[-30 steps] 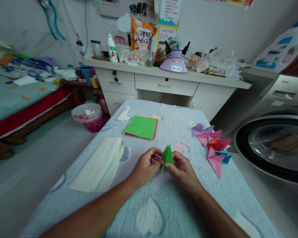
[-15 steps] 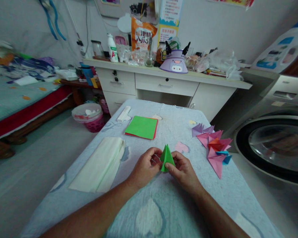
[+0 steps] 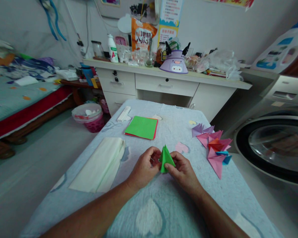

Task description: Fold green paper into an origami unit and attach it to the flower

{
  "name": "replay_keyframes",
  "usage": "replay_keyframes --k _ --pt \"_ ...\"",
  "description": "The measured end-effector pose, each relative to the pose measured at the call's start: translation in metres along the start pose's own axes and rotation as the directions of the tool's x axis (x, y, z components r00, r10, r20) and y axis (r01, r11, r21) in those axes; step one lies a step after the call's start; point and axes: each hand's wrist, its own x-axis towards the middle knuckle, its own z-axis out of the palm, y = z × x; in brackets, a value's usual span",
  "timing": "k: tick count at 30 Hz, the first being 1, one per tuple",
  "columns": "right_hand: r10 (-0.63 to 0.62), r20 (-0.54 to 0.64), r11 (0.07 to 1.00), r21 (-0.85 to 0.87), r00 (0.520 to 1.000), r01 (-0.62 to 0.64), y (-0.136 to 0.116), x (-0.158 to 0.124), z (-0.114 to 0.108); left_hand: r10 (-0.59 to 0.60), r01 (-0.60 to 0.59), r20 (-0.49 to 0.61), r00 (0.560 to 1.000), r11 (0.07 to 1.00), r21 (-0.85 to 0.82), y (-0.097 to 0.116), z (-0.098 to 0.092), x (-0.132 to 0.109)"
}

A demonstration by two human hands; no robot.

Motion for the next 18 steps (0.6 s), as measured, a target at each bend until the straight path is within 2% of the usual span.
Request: replay_keyframes --k 4,9,14,18 --pt "-0.014 0.019 1.0 -0.023 1.0 0.014 0.0 -0.0003 -0.0003 0.006 -0.005 -0.017 1.0 1.0 0.03 -0.0026 -0.0013 0.0014" --pt "-0.06 0.007 0.986 -0.154 0.998 0.06 -0.0007 -0.0009 -0.0017 0.085 -0.079 -0.047 0.995 0.991 0.112 -0.0033 -0.0028 0.002" --pt "-0.153 0.014 0.937 -0.315 0.988 0.15 -0.005 -0.0026 -0.0036 0.061 -0.06 0.001 0.998 0.995 0.077 0.0002 -0.0022 0.0003" --pt "-0.161 0.046 0.944 -0.285 0.986 0.167 -0.0093 -0.0045 -0.0043 0.065 -0.064 -0.011 0.998 0.992 0.105 0.0008 -0.0024 -0.0006"
